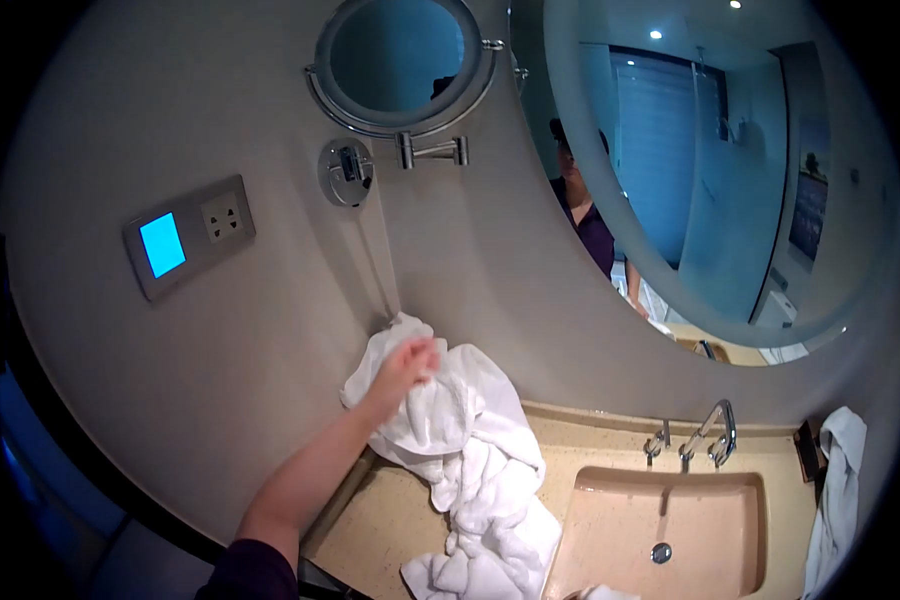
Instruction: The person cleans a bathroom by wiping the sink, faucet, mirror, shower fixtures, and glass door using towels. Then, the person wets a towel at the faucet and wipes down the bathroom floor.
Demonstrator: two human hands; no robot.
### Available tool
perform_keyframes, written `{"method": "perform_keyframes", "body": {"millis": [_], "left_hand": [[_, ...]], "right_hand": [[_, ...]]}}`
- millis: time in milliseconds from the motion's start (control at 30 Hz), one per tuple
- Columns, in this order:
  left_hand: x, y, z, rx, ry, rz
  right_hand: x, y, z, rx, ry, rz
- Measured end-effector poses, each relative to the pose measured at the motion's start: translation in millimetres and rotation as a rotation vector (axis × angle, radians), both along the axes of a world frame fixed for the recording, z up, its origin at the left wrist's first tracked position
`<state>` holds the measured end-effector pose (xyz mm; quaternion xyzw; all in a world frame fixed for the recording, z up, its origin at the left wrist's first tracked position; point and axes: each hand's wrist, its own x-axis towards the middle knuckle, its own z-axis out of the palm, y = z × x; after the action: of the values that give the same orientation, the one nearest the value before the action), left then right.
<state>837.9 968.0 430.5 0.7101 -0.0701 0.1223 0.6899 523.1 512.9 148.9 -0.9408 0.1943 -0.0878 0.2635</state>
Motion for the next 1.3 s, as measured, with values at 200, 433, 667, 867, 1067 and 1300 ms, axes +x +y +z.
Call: {"method": "perform_keyframes", "body": {"millis": [200, 433, 667, 867, 1067, 1300], "left_hand": [[-107, 18, -152, 0.011, 0.262, 0.077], [-247, 10, -235, -0.139, 0.421, 0.369], [-340, -10, -253, 0.234, 0.386, 0.434], [-357, -27, -230, 0.093, 0.500, 0.318], [-306, -93, -175, -0.040, 0.560, 0.153], [-288, -139, -182, -0.617, 0.887, -0.086]], "right_hand": [[36, 50, 80, 0.643, -0.226, 0.185], [126, 175, 184, 0.007, -0.457, 1.300], [125, 248, 96, -0.186, -0.390, 1.170], [129, 230, 82, 0.642, -0.407, 0.989], [97, 168, 156, 2.673, 0.285, 0.480], [48, 106, 122, 1.228, 0.143, 0.814]]}}
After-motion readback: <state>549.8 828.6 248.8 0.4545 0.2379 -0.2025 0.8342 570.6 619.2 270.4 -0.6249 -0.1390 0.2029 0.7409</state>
